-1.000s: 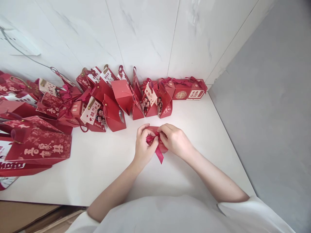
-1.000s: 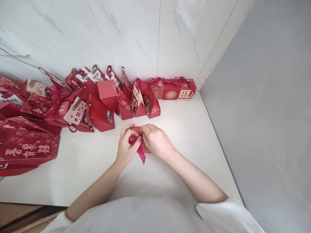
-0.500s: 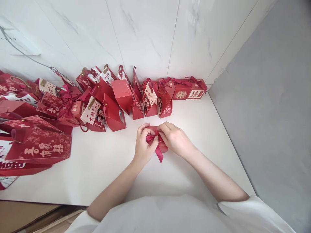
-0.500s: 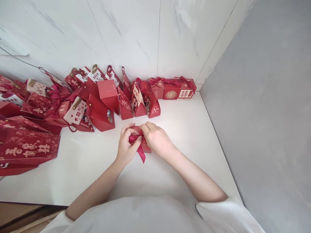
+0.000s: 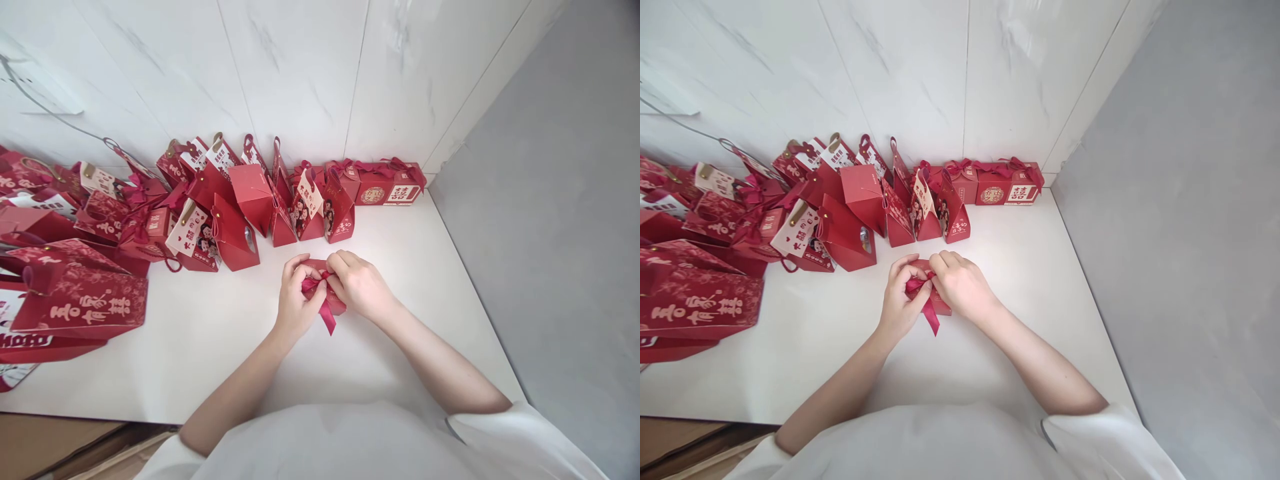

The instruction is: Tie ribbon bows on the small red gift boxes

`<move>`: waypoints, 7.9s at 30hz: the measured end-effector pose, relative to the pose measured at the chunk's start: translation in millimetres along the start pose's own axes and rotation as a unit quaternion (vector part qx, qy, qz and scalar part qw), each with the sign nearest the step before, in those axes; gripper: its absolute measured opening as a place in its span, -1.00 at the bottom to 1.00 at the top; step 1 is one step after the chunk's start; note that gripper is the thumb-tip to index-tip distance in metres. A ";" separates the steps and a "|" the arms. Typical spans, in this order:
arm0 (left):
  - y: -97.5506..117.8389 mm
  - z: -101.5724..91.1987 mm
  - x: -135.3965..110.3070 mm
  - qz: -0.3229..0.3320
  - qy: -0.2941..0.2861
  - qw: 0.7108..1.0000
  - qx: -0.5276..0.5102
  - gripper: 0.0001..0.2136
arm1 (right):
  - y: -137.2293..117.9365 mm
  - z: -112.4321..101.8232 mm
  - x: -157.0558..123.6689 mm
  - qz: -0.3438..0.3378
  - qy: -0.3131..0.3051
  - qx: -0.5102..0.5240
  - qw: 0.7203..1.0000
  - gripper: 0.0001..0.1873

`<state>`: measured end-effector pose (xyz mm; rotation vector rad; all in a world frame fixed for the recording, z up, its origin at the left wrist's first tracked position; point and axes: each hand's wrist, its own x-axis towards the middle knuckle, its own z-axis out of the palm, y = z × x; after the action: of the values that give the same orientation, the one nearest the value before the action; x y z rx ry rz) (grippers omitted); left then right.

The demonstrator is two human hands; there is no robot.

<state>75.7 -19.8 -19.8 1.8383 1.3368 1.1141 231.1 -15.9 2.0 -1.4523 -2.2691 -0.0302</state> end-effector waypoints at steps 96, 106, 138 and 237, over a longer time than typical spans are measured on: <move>-36.1 -17.1 26.8 -0.120 -0.037 0.956 -0.266 -0.64 | -3.3 7.6 1.5 0.133 -0.151 -0.037 0.979 -0.53; -34.4 -8.6 23.6 -0.099 0.009 0.970 -0.222 -0.62 | -7.6 12.4 2.0 0.175 -0.150 -0.028 0.973 -0.49; -23.3 -11.7 20.5 -0.097 -0.008 0.989 -0.108 -0.79 | -7.7 9.5 0.3 0.190 -0.092 0.016 0.977 -0.62; -27.8 -69.0 35.2 -0.102 -0.214 0.962 -0.138 -0.78 | 34.4 12.6 8.3 0.132 -0.154 0.650 0.733 -0.66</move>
<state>7.2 21.8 -1.1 1.5789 1.0321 0.7012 253.6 9.8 -13.7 -0.8973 -1.4658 1.6250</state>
